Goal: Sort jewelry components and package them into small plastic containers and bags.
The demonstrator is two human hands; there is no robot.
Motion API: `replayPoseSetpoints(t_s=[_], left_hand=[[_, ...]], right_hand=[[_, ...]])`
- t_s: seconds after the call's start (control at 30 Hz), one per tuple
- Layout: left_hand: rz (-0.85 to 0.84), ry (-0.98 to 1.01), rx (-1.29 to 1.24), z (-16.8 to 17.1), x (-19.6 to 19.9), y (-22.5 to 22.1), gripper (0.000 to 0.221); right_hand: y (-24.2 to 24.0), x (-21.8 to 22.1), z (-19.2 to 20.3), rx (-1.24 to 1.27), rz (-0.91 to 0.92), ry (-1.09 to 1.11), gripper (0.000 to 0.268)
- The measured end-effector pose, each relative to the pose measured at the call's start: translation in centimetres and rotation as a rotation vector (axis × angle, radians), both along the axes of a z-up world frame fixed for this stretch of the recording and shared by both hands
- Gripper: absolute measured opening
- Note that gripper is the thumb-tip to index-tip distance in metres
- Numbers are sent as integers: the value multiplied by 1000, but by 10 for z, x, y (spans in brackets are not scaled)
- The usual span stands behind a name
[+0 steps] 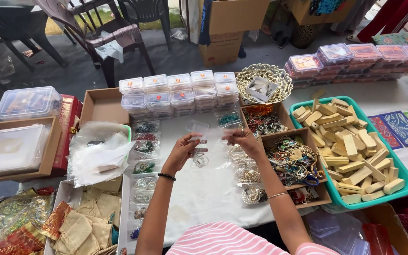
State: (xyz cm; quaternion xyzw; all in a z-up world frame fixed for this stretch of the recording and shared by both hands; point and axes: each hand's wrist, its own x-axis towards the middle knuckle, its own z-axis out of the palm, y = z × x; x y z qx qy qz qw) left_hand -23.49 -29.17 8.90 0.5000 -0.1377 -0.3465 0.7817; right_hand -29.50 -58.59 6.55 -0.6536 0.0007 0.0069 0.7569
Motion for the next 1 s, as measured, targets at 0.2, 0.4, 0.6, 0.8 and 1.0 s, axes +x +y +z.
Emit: replayPoseSetpoints(t_s=[0.2,0.4,0.6,0.8,1.0], left_hand=[[-8,26,54,13,-4,-2,30],[-27,90,-6,-2,3,2,23],[-42,240,-57,-12,1,2,24],[47,22,80,-10,-2,1,35],[117,-2,28,-48,10,-2,36]], right_hand=[[3,0,10,-1,20,-8,23],[8,0,21,-78,25,-27,33],[9,3,18,-64,91,19,22],[21,4,34,-47,-34,111,48],[22,8,-7,52,-83,195,32]])
